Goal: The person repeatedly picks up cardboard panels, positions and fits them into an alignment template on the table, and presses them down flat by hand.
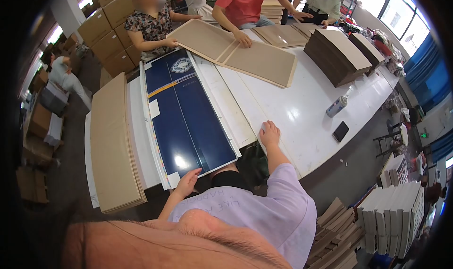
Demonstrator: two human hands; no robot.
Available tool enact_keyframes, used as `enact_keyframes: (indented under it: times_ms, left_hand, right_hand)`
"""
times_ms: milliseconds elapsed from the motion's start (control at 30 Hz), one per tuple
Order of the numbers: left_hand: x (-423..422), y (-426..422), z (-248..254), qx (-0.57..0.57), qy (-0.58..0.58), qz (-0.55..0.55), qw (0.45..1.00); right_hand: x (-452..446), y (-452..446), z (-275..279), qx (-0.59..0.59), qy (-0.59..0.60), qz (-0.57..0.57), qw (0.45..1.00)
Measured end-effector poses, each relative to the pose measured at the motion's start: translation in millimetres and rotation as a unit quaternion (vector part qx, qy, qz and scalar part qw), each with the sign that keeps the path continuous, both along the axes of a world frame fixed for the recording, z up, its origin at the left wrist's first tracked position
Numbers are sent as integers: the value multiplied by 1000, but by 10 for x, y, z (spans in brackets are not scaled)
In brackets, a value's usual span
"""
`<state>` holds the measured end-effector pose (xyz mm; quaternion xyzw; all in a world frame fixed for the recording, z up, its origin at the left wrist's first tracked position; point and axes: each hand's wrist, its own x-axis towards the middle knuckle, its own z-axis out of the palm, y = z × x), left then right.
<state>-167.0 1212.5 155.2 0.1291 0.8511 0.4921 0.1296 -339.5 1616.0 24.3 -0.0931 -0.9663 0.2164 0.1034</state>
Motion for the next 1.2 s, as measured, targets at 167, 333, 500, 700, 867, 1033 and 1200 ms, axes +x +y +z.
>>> enact_keyframes:
  times_ms: [167, 333, 500, 700, 867, 1033, 1200]
  left_hand:
    - [42, -7, -4, 4, -2, -1, 1000]
    - [45, 6, -19, 3, 4, -9, 1000]
    - [61, 30, 28, 3, 1, -5, 1000]
    - [76, 17, 20, -10, -2, -5, 1000]
    - [75, 18, 52, -14, -3, -5, 1000]
    - [52, -53, 40, -30, -12, -10, 999]
    - [76, -128, -7, -41, -48, 14, 998]
  right_hand:
    - [10, 4, -26, 1, 11, 0, 1000]
    - [4, 9, -33, 3, 12, 0, 1000]
    - [-1, 5, -40, 4, 8, -1, 1000]
    - [-7, 8, -61, 11, 9, -3, 1000]
    - [-27, 28, -67, 4, 24, -2, 1000]
    - [-344, 185, 94, -51, -25, -57, 997]
    - [-804, 319, 237, 18, 124, -151, 981]
